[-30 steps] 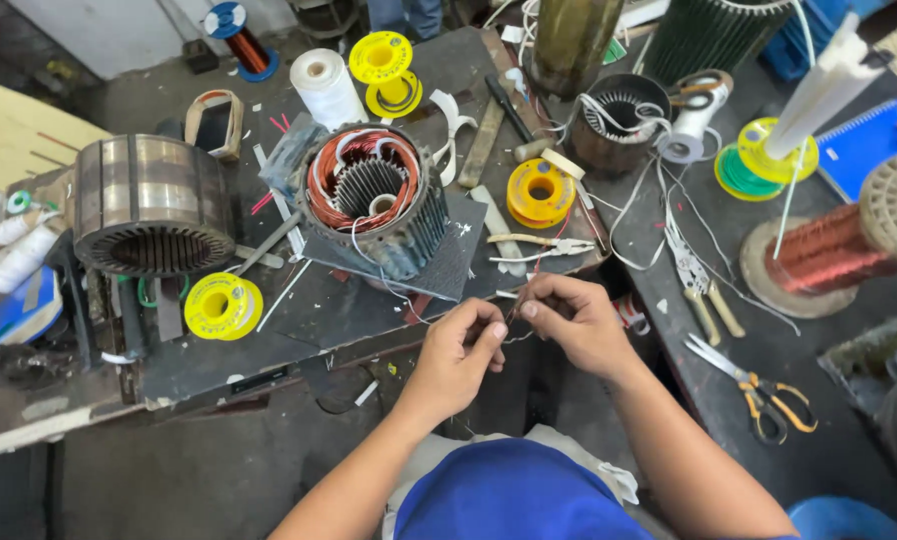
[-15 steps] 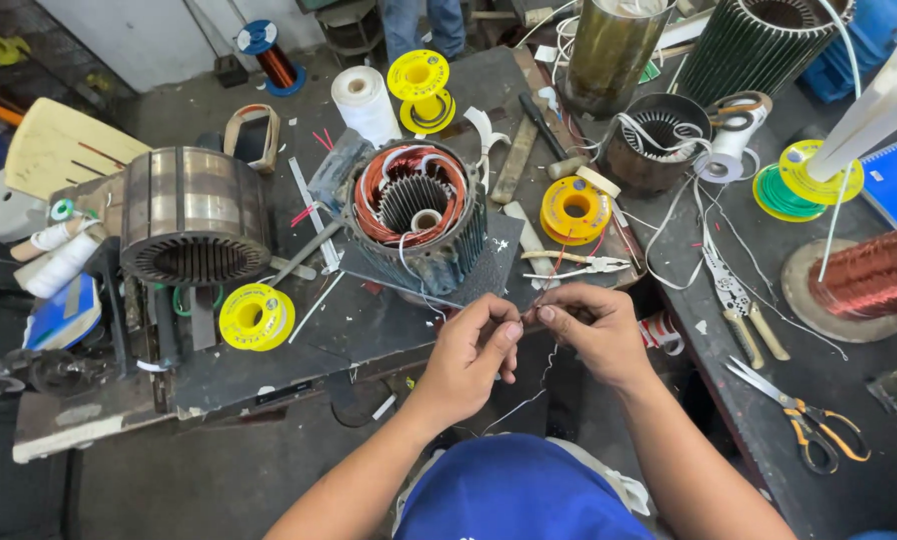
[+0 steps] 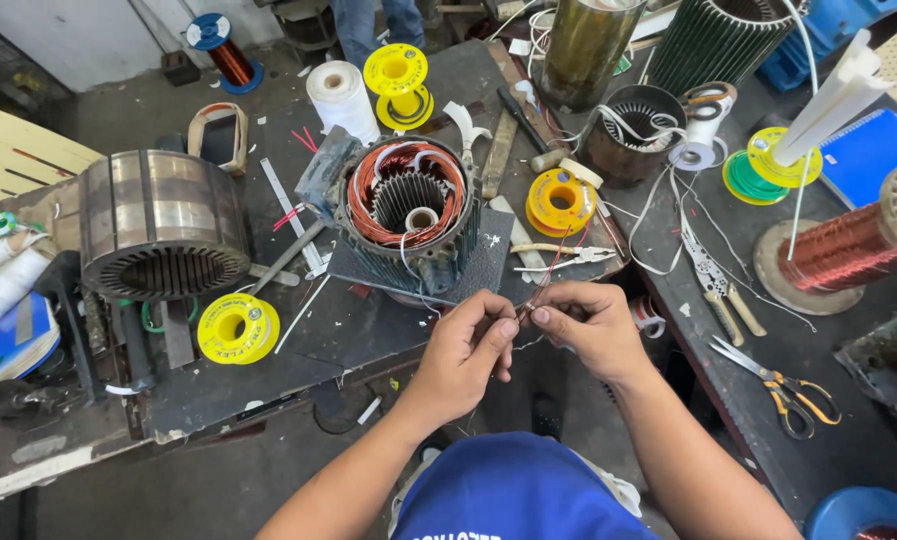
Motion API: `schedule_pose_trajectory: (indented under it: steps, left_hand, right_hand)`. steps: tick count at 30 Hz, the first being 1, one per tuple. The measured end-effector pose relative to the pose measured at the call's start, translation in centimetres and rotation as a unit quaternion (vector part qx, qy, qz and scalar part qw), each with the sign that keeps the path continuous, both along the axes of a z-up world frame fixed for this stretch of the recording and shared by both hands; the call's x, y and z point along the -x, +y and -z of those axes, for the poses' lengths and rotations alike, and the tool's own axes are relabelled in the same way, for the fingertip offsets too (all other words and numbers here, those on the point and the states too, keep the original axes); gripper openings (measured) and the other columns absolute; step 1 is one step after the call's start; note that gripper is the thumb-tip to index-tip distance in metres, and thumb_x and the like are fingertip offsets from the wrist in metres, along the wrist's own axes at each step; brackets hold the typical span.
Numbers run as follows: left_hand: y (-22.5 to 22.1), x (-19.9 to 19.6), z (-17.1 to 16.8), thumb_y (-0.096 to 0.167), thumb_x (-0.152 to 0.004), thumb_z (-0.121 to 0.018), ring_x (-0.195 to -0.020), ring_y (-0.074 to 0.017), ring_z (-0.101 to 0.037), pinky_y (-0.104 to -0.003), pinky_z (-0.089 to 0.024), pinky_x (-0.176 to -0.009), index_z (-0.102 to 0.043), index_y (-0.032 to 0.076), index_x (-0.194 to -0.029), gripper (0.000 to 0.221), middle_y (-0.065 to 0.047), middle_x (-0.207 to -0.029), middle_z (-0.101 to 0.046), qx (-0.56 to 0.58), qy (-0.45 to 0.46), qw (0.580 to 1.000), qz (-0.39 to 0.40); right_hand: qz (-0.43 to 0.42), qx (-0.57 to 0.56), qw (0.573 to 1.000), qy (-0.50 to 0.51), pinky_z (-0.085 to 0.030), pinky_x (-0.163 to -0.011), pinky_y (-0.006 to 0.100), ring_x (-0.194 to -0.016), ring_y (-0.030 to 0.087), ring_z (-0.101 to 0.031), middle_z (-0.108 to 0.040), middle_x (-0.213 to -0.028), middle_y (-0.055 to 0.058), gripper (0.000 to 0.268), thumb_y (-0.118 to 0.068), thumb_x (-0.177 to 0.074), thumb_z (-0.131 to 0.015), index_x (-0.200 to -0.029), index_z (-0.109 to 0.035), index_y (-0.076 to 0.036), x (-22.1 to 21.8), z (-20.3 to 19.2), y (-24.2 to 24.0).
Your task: Repairing an electric motor stator by stripping and connecting copper wires
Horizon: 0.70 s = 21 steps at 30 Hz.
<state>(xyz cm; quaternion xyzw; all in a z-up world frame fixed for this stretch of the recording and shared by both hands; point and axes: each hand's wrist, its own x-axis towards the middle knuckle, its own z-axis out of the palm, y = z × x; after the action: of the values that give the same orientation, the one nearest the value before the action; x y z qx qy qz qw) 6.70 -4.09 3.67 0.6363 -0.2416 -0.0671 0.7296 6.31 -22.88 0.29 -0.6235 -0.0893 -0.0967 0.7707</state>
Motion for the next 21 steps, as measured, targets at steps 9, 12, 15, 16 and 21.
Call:
schedule_pose_trajectory:
  steps: [9, 12, 15, 16, 21]
  left_hand:
    - [-0.4, -0.1, -0.3, 0.011, -0.101, -0.054, -0.045, -0.0202, -0.064, -0.028, -0.053, -0.043, -0.061, -0.001, -0.094, 0.015, -0.01, -0.055, -0.056, 0.011, -0.006, 1.0, -0.003]
    - [-0.5, 0.0, -0.3, 0.01, -0.101, -0.054, -0.045, -0.0201, -0.064, -0.028, -0.054, -0.043, -0.061, -0.001, -0.094, 0.015, -0.01, -0.055, -0.057, 0.011, -0.007, 1.0, -0.001]
    - [-0.6, 0.1, -0.1, 0.01, -0.101, -0.055, -0.046, -0.0188, -0.064, -0.027, -0.053, -0.043, -0.061, 0.0, -0.094, 0.013, -0.009, -0.056, -0.057, 0.006, -0.004, 1.0, 0.0]
    - [-0.6, 0.1, -0.1, 0.009, -0.1, -0.055, -0.046, -0.0176, -0.063, -0.026, -0.053, -0.043, -0.06, 0.0, -0.094, 0.012, -0.008, -0.057, -0.056, 0.001, -0.001, 1.0, 0.0]
    - [-0.2, 0.1, -1.5, 0.009, -0.098, -0.058, -0.052, -0.0212, -0.065, -0.029, -0.054, -0.046, -0.064, 0.002, -0.095, 0.009, -0.01, -0.066, -0.055, -0.076, -0.087, 0.993, -0.024]
  right_hand:
    - [0.003, 0.006, 1.0, -0.008, -0.045, -0.042, 0.024, -0.045, 0.01, -0.052, -0.056, -0.051, 0.011, 0.011, 0.001, -0.08, -0.077, -0.088, -0.074, 0.007, 0.2, -1.9, 0.0]
    - [0.003, 0.01, 1.0, -0.007, -0.046, -0.041, 0.024, -0.044, 0.011, -0.052, -0.057, -0.051, 0.012, 0.011, 0.001, -0.079, -0.078, -0.088, -0.074, 0.008, 0.1, -1.2, -0.3]
    - [0.004, 0.01, 1.0, -0.007, -0.047, -0.041, 0.025, -0.043, 0.011, -0.053, -0.057, -0.05, 0.012, 0.011, 0.001, -0.079, -0.079, -0.086, -0.074, 0.008, 0.2, -0.8, -0.5]
    - [0.005, 0.006, 1.0, -0.007, -0.047, -0.041, 0.025, -0.044, 0.011, -0.053, -0.057, -0.051, 0.012, 0.011, 0.001, -0.078, -0.079, -0.086, -0.074, 0.007, 0.3, -0.8, -0.5]
    - [-0.018, -0.055, 0.998, 0.012, -0.045, -0.042, 0.022, -0.047, 0.009, -0.048, -0.06, -0.058, 0.014, 0.012, 0.001, -0.082, -0.076, -0.088, -0.072, 0.01, 0.6, -0.7, 0.1]
